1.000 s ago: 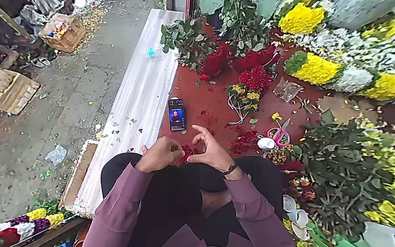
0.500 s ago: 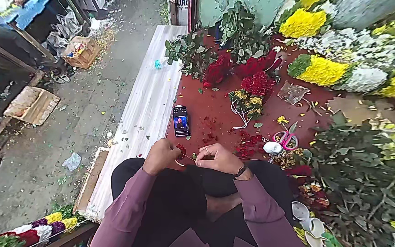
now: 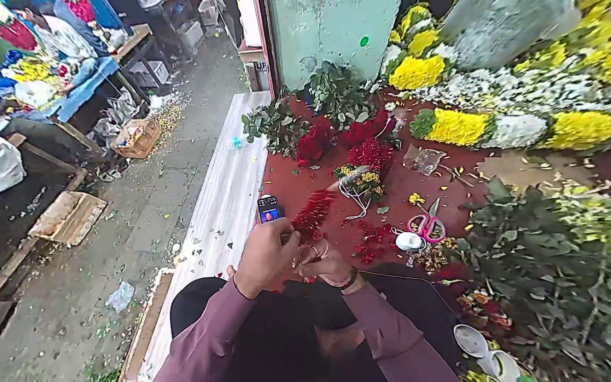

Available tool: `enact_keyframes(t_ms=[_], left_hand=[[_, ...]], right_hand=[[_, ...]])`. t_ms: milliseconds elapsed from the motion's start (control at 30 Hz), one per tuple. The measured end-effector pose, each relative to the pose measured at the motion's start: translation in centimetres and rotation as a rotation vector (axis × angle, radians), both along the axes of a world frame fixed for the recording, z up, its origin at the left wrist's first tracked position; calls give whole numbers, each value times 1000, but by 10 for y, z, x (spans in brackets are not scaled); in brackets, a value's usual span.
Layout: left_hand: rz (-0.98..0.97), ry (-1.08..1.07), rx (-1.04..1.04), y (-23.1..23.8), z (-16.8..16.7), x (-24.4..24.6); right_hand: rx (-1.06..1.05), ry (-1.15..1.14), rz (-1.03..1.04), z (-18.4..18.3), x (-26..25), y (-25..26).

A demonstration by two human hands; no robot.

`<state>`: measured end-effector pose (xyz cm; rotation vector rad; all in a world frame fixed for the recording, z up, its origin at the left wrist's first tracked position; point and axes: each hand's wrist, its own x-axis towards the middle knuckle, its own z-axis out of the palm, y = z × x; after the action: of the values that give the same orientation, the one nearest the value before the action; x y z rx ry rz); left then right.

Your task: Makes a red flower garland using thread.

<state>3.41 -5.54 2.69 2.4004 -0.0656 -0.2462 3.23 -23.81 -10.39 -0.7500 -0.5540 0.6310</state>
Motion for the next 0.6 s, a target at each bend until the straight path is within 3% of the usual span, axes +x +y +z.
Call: enact_keyframes(t_ms=[133,267,400,600], left_hand=[[-53,218,136,30,-15,-9],[-291,507,81,44,-17,-20],[-283,511,90,41,-28,-28],[-121,478,111,60,-39,-34]], right_hand=[[-288,-110,-142,18,17,-19],[-527,-205,13,15,29,-43],[-690,-175,245,10,39,-68],[-1368,11,25,-50,68,-96]])
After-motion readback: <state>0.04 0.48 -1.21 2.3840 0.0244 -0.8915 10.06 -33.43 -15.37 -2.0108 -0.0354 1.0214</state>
